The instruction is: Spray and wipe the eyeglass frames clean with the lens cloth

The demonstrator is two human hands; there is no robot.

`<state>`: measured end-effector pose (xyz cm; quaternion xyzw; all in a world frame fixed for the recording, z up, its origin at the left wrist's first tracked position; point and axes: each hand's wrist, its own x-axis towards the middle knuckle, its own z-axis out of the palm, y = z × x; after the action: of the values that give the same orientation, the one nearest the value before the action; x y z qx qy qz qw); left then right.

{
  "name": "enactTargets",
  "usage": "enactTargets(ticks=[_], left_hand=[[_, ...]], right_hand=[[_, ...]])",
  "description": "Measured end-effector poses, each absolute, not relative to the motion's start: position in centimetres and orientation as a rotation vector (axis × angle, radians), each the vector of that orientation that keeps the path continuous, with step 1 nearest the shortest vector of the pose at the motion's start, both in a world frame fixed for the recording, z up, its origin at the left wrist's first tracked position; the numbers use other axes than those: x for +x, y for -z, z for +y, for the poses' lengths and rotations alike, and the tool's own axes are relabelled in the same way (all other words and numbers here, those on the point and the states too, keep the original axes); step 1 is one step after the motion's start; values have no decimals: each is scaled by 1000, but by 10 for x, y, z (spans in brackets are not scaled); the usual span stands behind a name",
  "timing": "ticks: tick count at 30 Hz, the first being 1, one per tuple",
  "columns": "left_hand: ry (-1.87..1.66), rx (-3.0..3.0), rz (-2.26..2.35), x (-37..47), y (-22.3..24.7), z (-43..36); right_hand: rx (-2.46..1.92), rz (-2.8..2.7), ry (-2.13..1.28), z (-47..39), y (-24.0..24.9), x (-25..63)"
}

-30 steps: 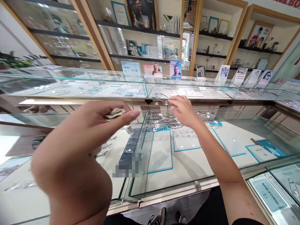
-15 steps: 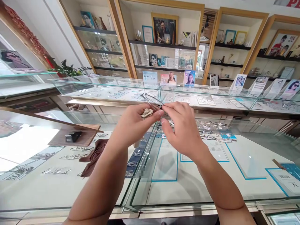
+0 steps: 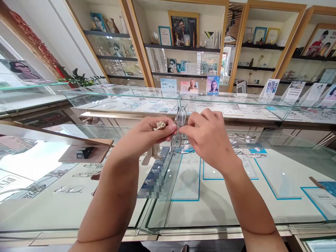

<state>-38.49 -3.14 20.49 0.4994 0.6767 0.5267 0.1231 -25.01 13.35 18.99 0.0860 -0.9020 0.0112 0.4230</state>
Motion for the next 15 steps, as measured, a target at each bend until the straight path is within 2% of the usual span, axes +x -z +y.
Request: enactTargets(ticks=[7,15], left_hand=[[-1462,1313,1773,-392,-206,-35],[-1565,1346,1886,-397,-201,-30]], right_hand=[[264,-2302,90,121,-190,-248],[260,-2296,130,122,-188,-246]])
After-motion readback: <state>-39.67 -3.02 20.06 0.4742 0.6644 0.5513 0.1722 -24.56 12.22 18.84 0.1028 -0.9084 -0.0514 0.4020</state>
